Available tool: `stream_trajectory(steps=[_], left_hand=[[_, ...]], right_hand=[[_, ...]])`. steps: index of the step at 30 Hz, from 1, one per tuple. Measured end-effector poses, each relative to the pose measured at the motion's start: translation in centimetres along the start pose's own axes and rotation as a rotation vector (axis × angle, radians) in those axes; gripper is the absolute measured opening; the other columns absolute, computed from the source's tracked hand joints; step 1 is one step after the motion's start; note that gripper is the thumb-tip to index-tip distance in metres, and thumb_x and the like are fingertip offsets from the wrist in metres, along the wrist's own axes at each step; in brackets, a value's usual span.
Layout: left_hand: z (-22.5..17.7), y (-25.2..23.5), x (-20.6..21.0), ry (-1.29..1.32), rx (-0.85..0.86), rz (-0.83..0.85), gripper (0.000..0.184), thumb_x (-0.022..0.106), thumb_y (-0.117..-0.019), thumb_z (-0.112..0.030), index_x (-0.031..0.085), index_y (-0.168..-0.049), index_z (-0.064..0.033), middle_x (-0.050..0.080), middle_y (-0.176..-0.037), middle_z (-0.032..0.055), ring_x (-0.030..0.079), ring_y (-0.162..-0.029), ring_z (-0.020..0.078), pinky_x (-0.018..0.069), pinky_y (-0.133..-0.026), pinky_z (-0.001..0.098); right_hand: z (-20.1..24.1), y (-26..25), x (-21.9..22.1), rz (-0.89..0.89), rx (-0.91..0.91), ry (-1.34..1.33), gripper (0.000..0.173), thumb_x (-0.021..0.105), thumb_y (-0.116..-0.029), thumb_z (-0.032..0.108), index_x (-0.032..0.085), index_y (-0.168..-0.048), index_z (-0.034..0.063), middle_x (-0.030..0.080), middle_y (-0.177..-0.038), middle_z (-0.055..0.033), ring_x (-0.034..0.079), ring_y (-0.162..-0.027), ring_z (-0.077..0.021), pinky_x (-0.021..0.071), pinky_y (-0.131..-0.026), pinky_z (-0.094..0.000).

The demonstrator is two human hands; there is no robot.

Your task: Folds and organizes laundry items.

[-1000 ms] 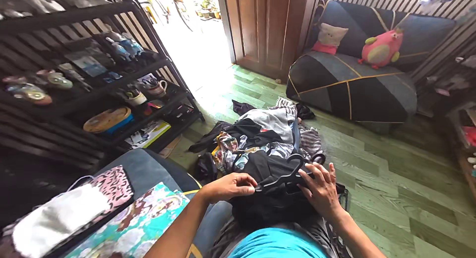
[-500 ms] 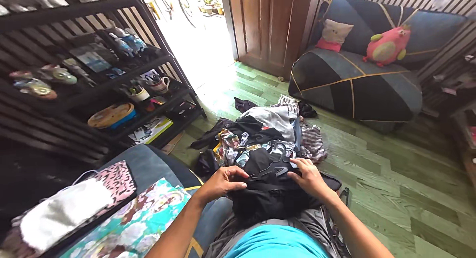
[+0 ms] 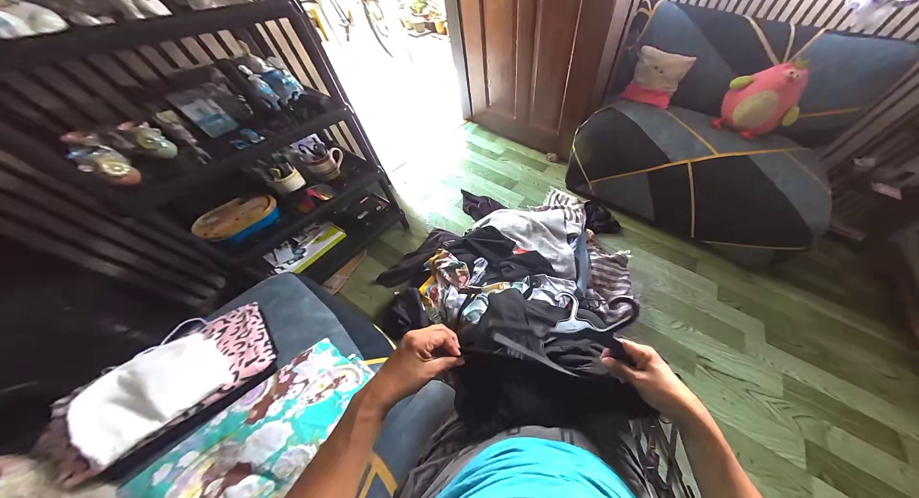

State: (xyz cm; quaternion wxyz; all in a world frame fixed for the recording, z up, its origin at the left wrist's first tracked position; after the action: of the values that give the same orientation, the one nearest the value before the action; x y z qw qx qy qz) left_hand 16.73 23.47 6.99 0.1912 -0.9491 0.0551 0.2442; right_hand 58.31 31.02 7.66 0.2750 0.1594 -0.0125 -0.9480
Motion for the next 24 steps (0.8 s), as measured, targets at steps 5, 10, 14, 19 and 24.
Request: stream_trajectory(steps=[5, 10, 14, 19, 24], left_hand=[[-0.8, 0.1, 2.7, -0.008, -0.087, 0.125, 0.010, 0.072, -0.0877, -0.012, 0.077, -0.092, -0.0049, 0.073, -0.100, 0.0054, 0.068, -0.099, 0.0097, 0.0565, -0.091, 0.0285], [-3.4, -2.4, 7.2, -0.141, -0.344, 0.433, 0.050, 0.059, -0.1011, -0.041, 0.068, -0.079, 0.0024, 0.067, -0.091, 0.0161, 0.065, -0.091, 0.0267, 0.0523, -0.086, 0.0453], [-3.5, -2.4, 8.2, -0.235, -0.465, 0.355, 0.037, 0.076, -0.0872, -0.029, 0.064, -0.089, 0.0055, 0.062, -0.088, 0.0186, 0.062, -0.084, 0.0311, 0.0513, -0.080, 0.0473], [-4.3, -1.0, 7.8, -0.253, -0.511, 0.357, 0.054, 0.074, -0.0834, -0.017, 0.057, -0.132, 0.0008, 0.061, -0.126, 0.0226, 0.065, -0.105, 0.0322, 0.0548, -0.091, 0.0465], [-7.2, 1.2, 7.4, -0.138, -0.106, 0.523, 0.015, 0.061, -0.0877, -0.003, 0.075, -0.093, -0.0021, 0.071, -0.099, 0.0135, 0.067, -0.100, 0.0289, 0.0532, -0.090, 0.0453]], right_hand=[[1.4, 1.3, 0.0, -0.035, -0.173, -0.408, 0.021, 0.059, -0.1026, 0.027, 0.072, -0.112, 0.0126, 0.070, -0.084, 0.0038, 0.065, -0.075, -0.0068, 0.0574, -0.074, -0.0273], [10.6, 1.9, 2.2, -0.219, -0.739, -0.632, 0.024, 0.054, -0.1057, 0.037, 0.072, -0.108, 0.0213, 0.074, -0.096, 0.0003, 0.072, -0.094, -0.0160, 0.0590, -0.093, -0.0388], [11.2, 3.1, -0.6, -0.825, -0.860, -0.277, 0.022, 0.050, -0.1085, 0.028, 0.068, -0.113, 0.0158, 0.070, -0.083, 0.0050, 0.067, -0.072, -0.0057, 0.0594, -0.069, -0.0253], [-2.8, 4.7, -4.5, -0.722, 0.376, 0.735, 0.033, 0.043, -0.1082, 0.018, 0.062, -0.128, -0.0008, 0.069, -0.113, -0.0286, 0.068, -0.104, -0.0460, 0.0520, -0.088, -0.0658], [-14.2, 8.7, -5.2, -0.471, 0.887, 0.766, 0.044, 0.059, -0.1012, 0.016, 0.055, -0.144, 0.0049, 0.054, -0.141, -0.0296, 0.049, -0.132, -0.0516, 0.0414, -0.101, -0.0711]])
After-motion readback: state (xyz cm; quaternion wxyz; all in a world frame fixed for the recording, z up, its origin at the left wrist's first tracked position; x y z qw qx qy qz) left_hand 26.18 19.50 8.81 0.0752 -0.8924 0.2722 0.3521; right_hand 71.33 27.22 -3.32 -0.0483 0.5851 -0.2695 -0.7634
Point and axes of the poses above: each hand's wrist, its own y-axis away from the middle knuckle, its own x-axis out of the palm, z = x × y, the point moved 2 cm from there along -y, towards the middle knuckle
